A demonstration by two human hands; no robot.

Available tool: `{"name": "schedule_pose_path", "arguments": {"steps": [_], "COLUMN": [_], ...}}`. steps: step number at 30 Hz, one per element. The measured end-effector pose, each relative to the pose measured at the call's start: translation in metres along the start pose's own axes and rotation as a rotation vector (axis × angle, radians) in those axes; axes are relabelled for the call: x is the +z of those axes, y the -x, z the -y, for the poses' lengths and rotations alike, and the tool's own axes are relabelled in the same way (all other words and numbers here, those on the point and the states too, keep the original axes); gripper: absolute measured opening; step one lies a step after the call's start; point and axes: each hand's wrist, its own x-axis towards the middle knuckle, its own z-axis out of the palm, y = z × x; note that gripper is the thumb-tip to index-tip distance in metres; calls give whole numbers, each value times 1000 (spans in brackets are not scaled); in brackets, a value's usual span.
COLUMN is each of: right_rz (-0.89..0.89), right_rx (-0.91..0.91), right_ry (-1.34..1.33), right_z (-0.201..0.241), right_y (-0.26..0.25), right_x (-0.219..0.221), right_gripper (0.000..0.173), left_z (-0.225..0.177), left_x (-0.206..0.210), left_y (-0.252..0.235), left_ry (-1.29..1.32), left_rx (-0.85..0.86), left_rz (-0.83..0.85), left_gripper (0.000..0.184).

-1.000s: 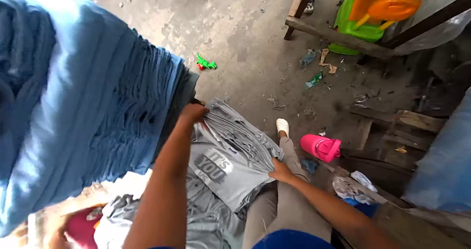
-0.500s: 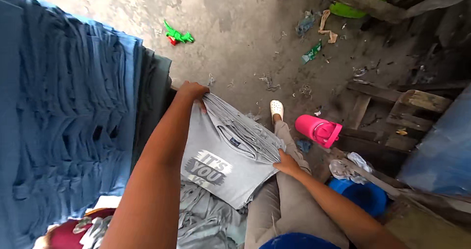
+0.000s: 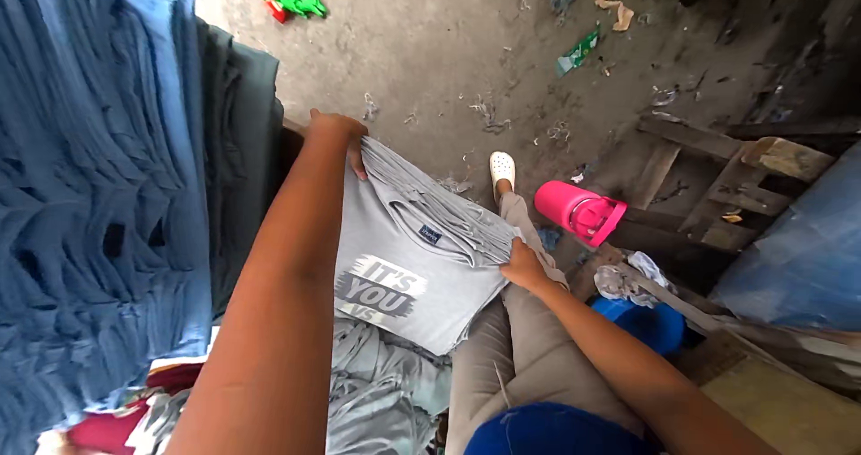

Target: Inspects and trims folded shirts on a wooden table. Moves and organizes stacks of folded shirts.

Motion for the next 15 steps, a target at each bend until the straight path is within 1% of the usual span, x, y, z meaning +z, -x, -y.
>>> {"name": "schedule_pose_path", "arguments": {"steps": [2,3,4,6,7,8,9,10,11,12,13,15], "right_rz": [9,-13,-64,-145,-154,-154,-145,-118,-89,-83,-79,-27], "right_rx": [39,21,-37,-197,-260,-305,-329,-337,-343,-353,-355,-345], "right_ry": [33,71,95,78,63,53,65,96,130,158,183,226], "right_z": [4,9,14,20,23,23,22,19,16,12,10,15], "right_y": [14,24,36,54,57,54,47,36,21,8,0,-3], "right_x": [-5,-9,-10,-9,-7,-3,3,8,12,16,17,7], "right_gripper": [82,84,85,88,91,93,96,99,103,107,110,113], "left_z": [4,12,22,49,62,70,71,66,57,42,24,-21], "left_x": [1,4,12,41,63,87,116,146,175,205,233,284], "left_y": [0,1,5,13,17,26,39,54,68,80,92,106], "left_ry": [72,166,303,637,776,913,1043,1167,1243,1275,1297,1369], "left_rx": [34,86,162,330,379,379,309,159,-38,-226,-364,-525], "left_rz": [-58,-135,-233,-471,-623,-791,-936,-1021,-1055,-1050,-1022,-1010], "left_gripper": [84,84,86,94,93,87,77,70,65,62,61,64]}}
